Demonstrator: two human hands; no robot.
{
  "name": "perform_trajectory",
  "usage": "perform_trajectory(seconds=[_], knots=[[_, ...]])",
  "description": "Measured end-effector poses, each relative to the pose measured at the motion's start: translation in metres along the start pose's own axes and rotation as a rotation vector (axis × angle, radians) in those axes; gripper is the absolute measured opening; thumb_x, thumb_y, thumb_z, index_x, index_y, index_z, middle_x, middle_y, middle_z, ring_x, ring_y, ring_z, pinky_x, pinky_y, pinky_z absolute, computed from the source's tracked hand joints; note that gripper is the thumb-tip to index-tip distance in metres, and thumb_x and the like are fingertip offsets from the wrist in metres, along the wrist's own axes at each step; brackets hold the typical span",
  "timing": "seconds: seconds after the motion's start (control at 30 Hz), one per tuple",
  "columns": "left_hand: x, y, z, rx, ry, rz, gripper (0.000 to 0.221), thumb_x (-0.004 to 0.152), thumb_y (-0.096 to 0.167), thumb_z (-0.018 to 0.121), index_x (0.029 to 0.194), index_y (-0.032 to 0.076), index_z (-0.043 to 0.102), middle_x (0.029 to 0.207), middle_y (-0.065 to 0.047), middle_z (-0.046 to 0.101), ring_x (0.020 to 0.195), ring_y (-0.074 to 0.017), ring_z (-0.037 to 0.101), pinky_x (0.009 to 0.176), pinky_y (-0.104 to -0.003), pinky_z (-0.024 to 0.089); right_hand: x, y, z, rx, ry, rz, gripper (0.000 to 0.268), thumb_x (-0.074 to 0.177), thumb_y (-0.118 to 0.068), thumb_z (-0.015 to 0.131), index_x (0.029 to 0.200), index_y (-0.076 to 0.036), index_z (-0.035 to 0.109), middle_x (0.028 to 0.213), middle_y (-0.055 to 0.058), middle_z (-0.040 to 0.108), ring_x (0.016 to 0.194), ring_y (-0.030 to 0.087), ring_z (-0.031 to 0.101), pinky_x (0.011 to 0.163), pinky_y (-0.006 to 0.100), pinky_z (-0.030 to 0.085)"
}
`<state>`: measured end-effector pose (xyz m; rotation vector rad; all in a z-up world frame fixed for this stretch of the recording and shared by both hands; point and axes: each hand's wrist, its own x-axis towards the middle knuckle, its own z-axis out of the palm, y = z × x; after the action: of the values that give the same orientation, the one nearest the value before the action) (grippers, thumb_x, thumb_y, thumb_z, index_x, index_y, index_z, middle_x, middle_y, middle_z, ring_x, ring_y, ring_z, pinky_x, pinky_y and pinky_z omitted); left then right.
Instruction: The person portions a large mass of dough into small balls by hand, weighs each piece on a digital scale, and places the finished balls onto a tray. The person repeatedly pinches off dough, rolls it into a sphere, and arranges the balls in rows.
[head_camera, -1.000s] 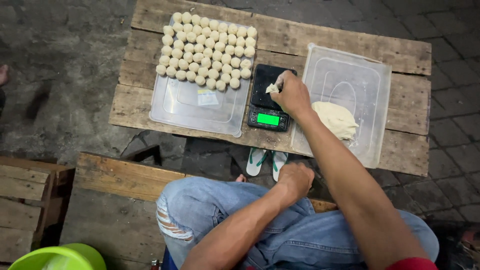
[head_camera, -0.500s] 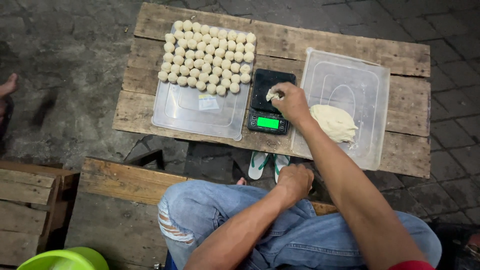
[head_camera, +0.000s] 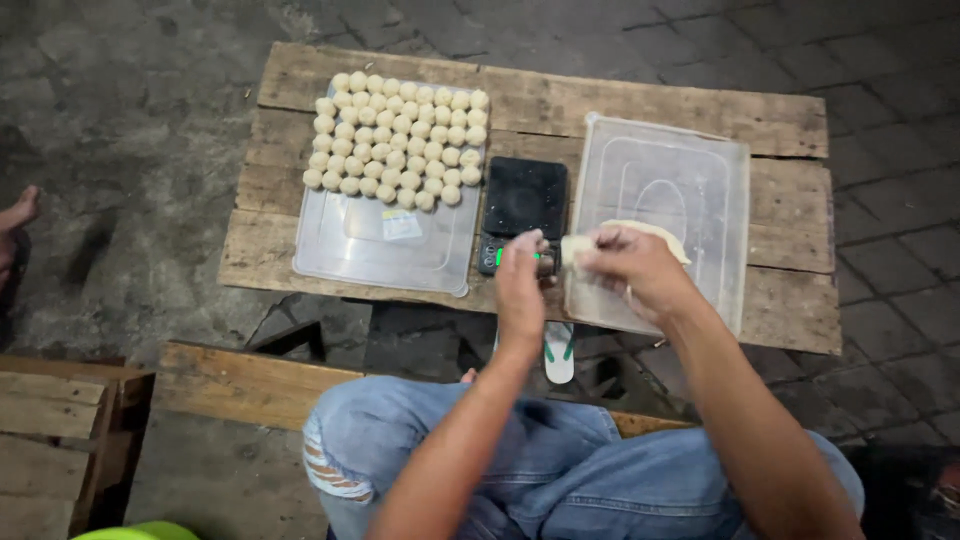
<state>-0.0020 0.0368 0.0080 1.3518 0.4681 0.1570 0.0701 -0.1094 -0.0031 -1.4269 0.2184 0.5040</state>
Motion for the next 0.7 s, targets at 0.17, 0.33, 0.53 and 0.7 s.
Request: perform_trajectory(seconds=[0.17, 0.33, 0.53, 0.7], knots=[[0.017, -0.007, 0.036, -0.548, -0.307, -0.324, 0.069, 0.104, 0.067, 0.046, 0.137, 0.009, 0.064, 0.127, -0.015, 0.070, 0.104, -0.0216, 0.070, 0.078, -0.034, 0.062, -0.055, -0.033, 0.018, 0.022, 0.007, -0.029, 0.038, 0.061, 0.015, 0.088, 0.095, 0.007, 0.072, 0.080, 0.018, 0.072, 0.066, 0.027, 0.076, 0.052, 0.035, 0.064], [0.024, 0.030, 0.060, -0.523, -0.207, -0.313, 0.043, 0.103, 0.037, 0.065, 0.114, -0.004, 0.075, 0.101, -0.023, 0.076, 0.080, -0.0271, 0.077, 0.062, -0.041, 0.066, -0.069, -0.037, 0.012, -1.024, 0.505, -1.025, 0.038, 0.083, -0.031, 0.094, 0.113, -0.017, 0.077, 0.090, 0.000, 0.066, 0.087, 0.021, 0.069, 0.075, 0.034, 0.056], [0.028, 0.046, 0.050, -0.454, -0.046, -0.363, 0.042, 0.100, 0.038, 0.067, 0.117, 0.001, 0.076, 0.099, -0.018, 0.078, 0.080, -0.0210, 0.077, 0.054, -0.029, 0.064, -0.094, -0.049, 0.037, -1.086, 0.338, -1.162, 0.051, 0.087, -0.017, 0.079, 0.135, -0.001, 0.068, 0.116, 0.027, 0.071, 0.111, 0.041, 0.071, 0.091, 0.047, 0.058], [0.008, 0.048, 0.050, -0.081, -0.177, -0.411, 0.064, 0.097, 0.063, 0.051, 0.120, 0.008, 0.074, 0.113, -0.022, 0.074, 0.104, -0.0332, 0.071, 0.077, -0.038, 0.053, -0.082, -0.058, 0.027, -0.888, 0.323, -1.256, 0.050, 0.096, -0.032, 0.067, 0.129, 0.005, 0.069, 0.123, 0.023, 0.072, 0.116, 0.041, 0.070, 0.106, 0.049, 0.050]])
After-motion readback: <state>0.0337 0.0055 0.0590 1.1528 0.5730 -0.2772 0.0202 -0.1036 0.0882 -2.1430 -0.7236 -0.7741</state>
